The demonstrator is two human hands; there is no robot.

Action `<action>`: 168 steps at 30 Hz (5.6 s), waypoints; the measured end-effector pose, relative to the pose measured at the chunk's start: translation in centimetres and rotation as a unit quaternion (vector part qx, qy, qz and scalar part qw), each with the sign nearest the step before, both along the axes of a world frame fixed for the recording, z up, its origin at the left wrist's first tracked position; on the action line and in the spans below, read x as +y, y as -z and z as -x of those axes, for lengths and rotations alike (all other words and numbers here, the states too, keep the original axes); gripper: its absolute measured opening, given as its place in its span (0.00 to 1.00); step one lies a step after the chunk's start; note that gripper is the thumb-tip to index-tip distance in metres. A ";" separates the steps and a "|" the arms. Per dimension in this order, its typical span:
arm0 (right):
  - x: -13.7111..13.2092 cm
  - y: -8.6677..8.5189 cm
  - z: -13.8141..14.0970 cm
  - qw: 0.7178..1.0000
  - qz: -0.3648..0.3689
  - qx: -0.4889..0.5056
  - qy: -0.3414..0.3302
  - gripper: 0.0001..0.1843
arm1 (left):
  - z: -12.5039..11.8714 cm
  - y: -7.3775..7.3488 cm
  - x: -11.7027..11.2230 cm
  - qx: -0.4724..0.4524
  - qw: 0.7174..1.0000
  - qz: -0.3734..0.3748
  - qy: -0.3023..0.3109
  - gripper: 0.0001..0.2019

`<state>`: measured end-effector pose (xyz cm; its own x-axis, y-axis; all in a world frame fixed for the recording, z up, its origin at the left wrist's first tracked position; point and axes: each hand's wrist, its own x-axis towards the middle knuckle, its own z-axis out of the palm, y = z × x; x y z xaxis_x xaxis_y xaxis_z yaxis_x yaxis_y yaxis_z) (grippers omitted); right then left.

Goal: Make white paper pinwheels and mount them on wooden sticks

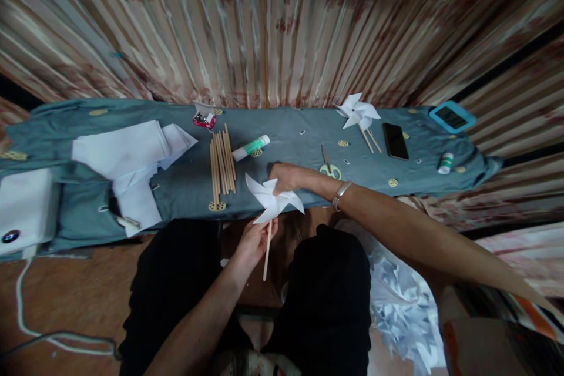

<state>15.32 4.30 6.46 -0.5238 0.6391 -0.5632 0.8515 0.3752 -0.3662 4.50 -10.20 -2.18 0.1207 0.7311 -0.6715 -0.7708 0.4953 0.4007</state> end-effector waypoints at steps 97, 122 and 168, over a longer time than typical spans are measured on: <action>-3.9 1.6 -7.9 0.625 -0.048 0.541 0.561 0.26 | -0.1 -5.9 10.5 0.116 0.973 -0.188 0.068 0.12; -6.0 3.8 -2.5 0.852 0.010 0.409 0.327 0.22 | 0.9 -5.1 10.6 0.214 0.942 -0.234 0.109 0.17; -4.3 0.0 -8.9 0.613 0.078 0.638 0.459 0.24 | 0.5 -4.4 10.2 0.260 0.913 -0.258 0.181 0.15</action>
